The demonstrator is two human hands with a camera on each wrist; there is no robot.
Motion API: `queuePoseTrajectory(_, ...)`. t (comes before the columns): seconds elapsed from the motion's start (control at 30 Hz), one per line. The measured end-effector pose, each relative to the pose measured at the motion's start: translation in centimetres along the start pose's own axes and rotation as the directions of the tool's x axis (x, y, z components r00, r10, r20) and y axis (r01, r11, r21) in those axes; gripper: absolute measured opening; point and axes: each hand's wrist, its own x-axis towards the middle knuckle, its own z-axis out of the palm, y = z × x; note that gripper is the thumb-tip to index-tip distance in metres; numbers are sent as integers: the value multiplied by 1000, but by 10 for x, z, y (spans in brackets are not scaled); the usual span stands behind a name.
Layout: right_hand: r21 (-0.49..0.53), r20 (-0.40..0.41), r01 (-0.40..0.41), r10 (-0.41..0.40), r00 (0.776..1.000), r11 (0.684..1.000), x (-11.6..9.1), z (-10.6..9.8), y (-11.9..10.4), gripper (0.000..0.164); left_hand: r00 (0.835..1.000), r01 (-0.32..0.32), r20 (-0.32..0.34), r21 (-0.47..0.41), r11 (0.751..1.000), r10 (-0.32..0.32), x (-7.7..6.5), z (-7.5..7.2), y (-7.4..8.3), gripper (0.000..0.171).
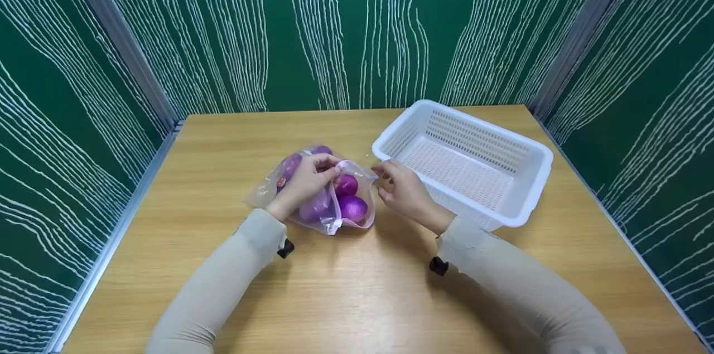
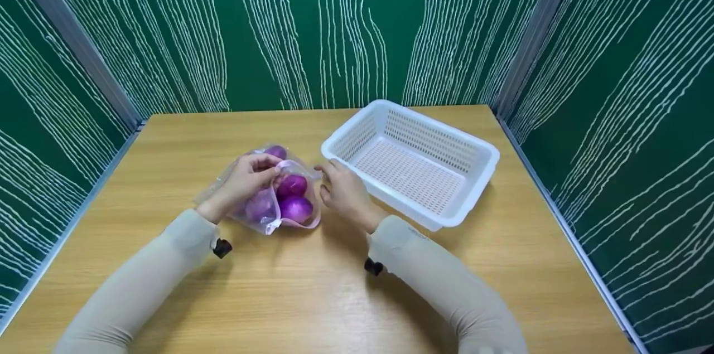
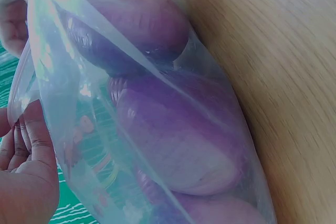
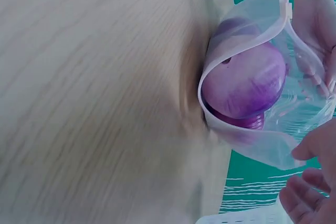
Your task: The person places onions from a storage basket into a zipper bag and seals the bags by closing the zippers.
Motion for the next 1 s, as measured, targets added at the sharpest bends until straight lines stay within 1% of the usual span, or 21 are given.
queuePoseTrajectory(0.07,5,32,-25,25,999,1000,1,2,3,43,1000,4,0,9,1000,-4,0,0,0,21)
queuePoseTrajectory(0.2,38,73,-50,47,996,998,3,5,8,42,1000,5,-9,25,1000,-5,1,0,2,21)
queuePoseTrajectory(0.37,49,101,-56,51,994,997,6,6,7,30,1000,17,-17,47,999,-16,0,-1,4,21)
queuePoseTrajectory(0.47,58,92,-38,33,995,998,9,4,6,21,999,36,-18,46,998,-35,-1,-2,6,21)
queuePoseTrajectory(0.57,67,71,-15,11,997,998,11,2,6,15,999,50,-24,34,998,-49,-1,-3,9,20)
queuePoseTrajectory(0.73,77,38,34,-37,999,996,14,-2,4,11,997,64,-40,-8,998,-64,0,-8,11,19)
queuePoseTrajectory(0.87,88,14,86,-88,996,992,18,-4,2,9,997,71,-26,-66,995,-73,0,-14,14,19)
queuePoseTrajectory(0.93,93,6,95,-96,995,991,20,-7,-1,8,997,70,-14,-84,994,-72,-1,-18,17,20)
queuePoseTrajectory(1.0,102,6,86,-87,996,991,22,-10,-3,7,997,75,-8,-88,993,-76,-2,-22,20,20)
